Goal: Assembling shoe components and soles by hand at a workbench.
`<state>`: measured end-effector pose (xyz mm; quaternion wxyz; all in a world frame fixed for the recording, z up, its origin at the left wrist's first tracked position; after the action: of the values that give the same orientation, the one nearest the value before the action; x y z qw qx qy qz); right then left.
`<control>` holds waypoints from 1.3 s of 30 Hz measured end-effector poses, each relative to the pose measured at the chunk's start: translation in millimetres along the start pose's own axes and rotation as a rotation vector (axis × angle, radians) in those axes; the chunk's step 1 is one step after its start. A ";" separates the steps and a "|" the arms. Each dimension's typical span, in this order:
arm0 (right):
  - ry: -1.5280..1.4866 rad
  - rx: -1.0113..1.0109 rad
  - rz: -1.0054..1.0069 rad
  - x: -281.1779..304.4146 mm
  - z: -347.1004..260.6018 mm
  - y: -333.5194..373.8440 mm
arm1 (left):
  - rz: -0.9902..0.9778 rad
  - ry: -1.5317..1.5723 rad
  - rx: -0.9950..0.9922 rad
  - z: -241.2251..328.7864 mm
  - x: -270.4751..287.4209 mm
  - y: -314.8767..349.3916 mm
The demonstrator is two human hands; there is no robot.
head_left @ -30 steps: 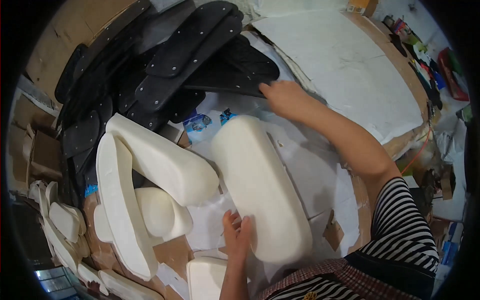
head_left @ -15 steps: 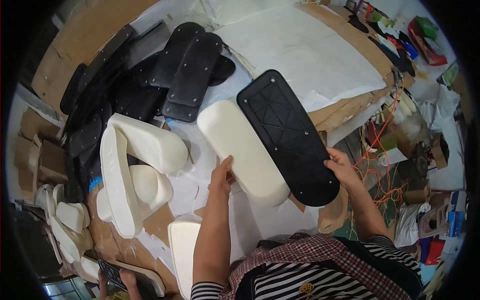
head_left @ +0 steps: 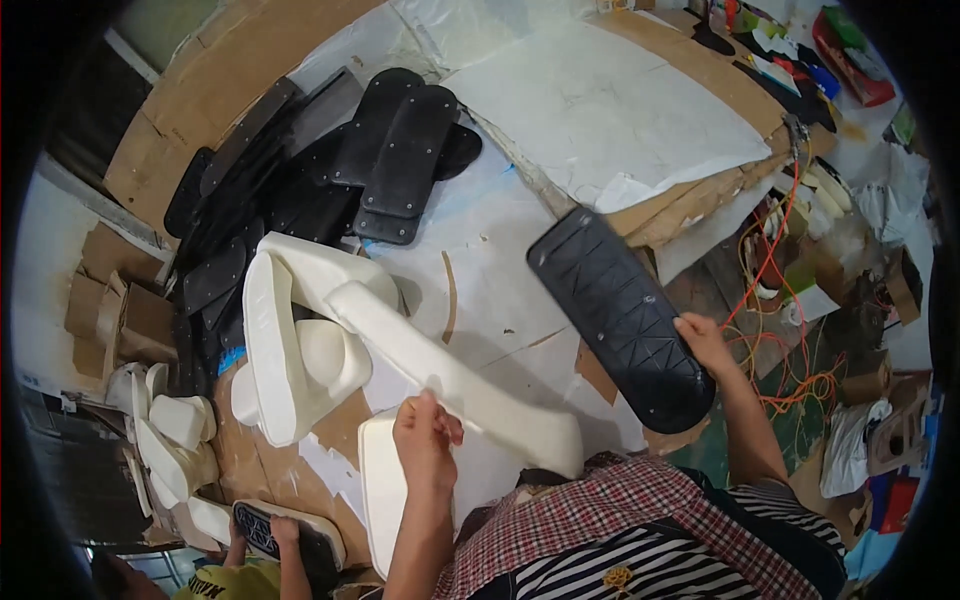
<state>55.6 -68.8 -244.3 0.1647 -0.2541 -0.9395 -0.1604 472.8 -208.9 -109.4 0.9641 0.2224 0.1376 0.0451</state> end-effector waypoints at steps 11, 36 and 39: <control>0.528 0.042 0.137 -58.8 1.5 -27.4 | 0.294 -0.543 -0.371 -51.9 133.5 -164.8; 0.675 0.481 -0.605 -176.9 -146.7 14.8 | 0.385 0.291 0.103 -110.4 198.8 46.1; 0.799 0.509 -0.636 -209.5 -158.8 22.6 | 0.463 0.292 0.125 -113.2 200.8 51.2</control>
<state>274.9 -200.4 -179.3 0.5068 0.1693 -0.8436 -0.0542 631.5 -86.1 -233.7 0.8826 0.2981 0.2231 0.2870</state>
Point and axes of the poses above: each hand's wrist, its own y-axis away from the middle knuckle, its own x-axis out of the back of the hand, z = x × y, the point moved 1 cm from there along -y, towards the middle knuckle, and after that the axes turned 8 degrees about y, right-handed, at the moved point
